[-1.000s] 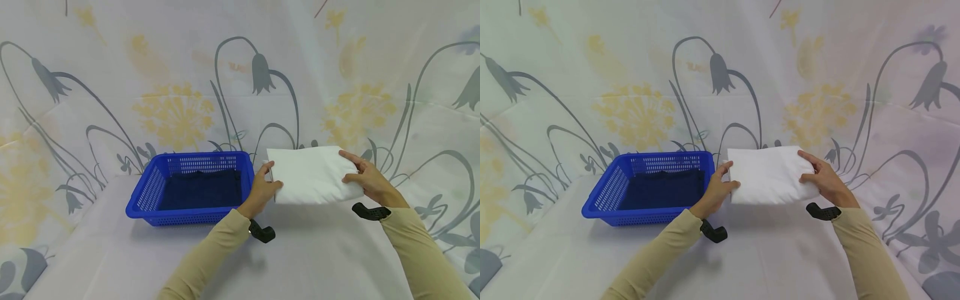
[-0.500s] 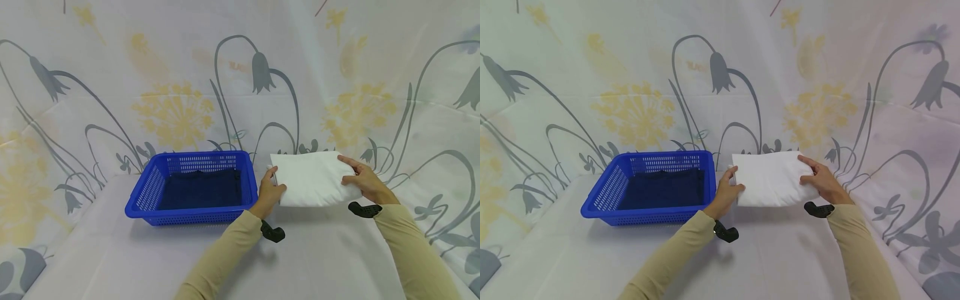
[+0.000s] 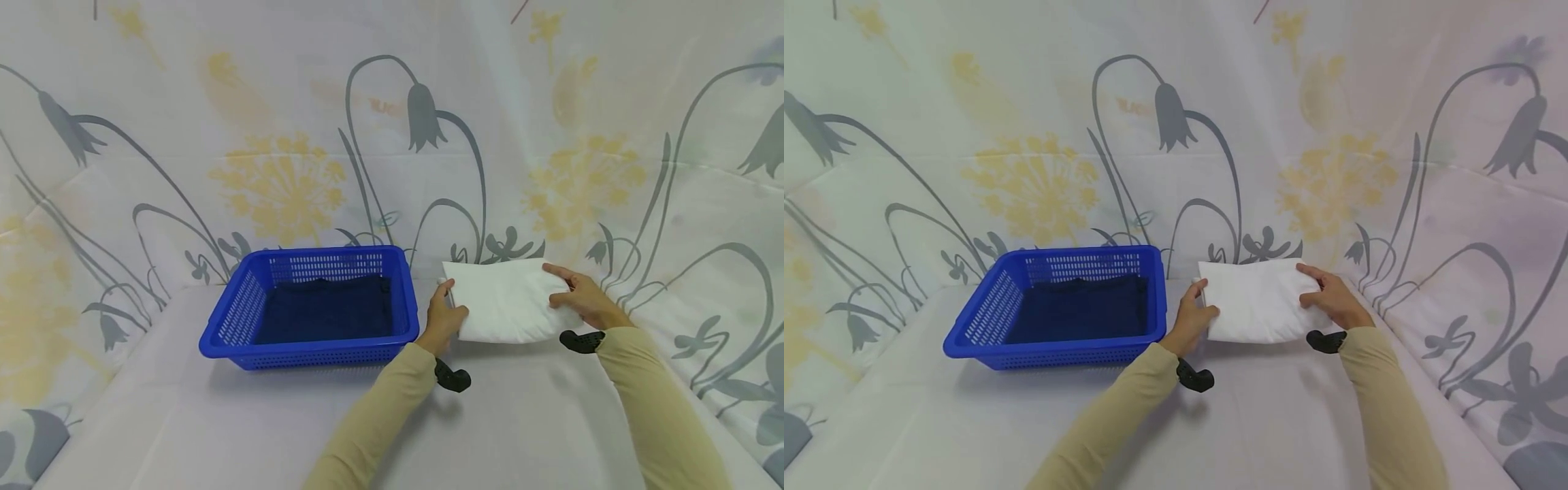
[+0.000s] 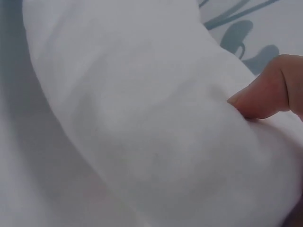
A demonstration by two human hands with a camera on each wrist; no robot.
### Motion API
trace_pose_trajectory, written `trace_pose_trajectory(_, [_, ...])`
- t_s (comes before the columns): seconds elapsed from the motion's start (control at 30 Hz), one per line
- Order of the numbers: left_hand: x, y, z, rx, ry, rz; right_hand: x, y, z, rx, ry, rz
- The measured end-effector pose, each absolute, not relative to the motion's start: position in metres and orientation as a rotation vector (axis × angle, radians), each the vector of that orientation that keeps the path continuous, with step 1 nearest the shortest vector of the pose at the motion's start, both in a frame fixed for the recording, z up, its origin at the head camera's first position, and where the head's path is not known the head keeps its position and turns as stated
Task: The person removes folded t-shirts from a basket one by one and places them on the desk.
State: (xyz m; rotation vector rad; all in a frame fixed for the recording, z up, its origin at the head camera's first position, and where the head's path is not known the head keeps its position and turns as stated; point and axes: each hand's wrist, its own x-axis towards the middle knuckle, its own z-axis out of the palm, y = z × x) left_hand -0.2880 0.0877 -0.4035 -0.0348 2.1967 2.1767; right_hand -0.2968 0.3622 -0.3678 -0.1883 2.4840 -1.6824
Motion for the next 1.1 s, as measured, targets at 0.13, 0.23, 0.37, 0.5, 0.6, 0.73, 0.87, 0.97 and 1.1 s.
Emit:
trace_pose_trajectory(0.13, [-0.294, 0.092, -0.408, -0.055, 2.222, 2.172, -0.301, 0.362, -0.374, -0.195, 2.501, -1.652])
trace_pose_trajectory(0.23, [-0.297, 0.093, -0.411, -0.076, 2.235, 2.181, -0.304, 0.361, -0.378, -0.204, 2.494, -1.648])
trace_pose_trajectory(0.37, [-0.297, 0.097, -0.414, -0.11, 2.236, 2.183, -0.307, 0.364, -0.386, -0.183, 2.5, -1.618])
trace_pose_trajectory(0.5, [-0.296, 0.102, -0.418, -0.138, 2.21, 2.183, -0.307, 0.367, -0.393, -0.167, 2.484, -1.589])
trace_pose_trajectory(0.6, [-0.297, 0.102, -0.418, -0.151, 2.21, 2.191, -0.31, 0.368, -0.397, -0.177, 2.489, -1.58])
trace_pose_trajectory(0.73, [-0.298, 0.104, -0.42, -0.15, 2.23, 2.18, -0.312, 0.368, -0.4, -0.167, 2.544, -1.559])
trace_pose_trajectory(0.87, [-0.299, 0.104, -0.424, -0.161, 2.259, 2.153, -0.313, 0.367, -0.402, -0.159, 2.573, -1.535])
trace_pose_trajectory(0.97, [-0.3, 0.103, -0.427, -0.159, 2.285, 2.128, -0.314, 0.366, -0.404, -0.145, 2.601, -1.495])
trace_pose_trajectory(1.1, [-0.3, 0.102, -0.43, -0.157, 2.299, 2.1, -0.315, 0.367, -0.408, -0.123, 2.65, -1.411])
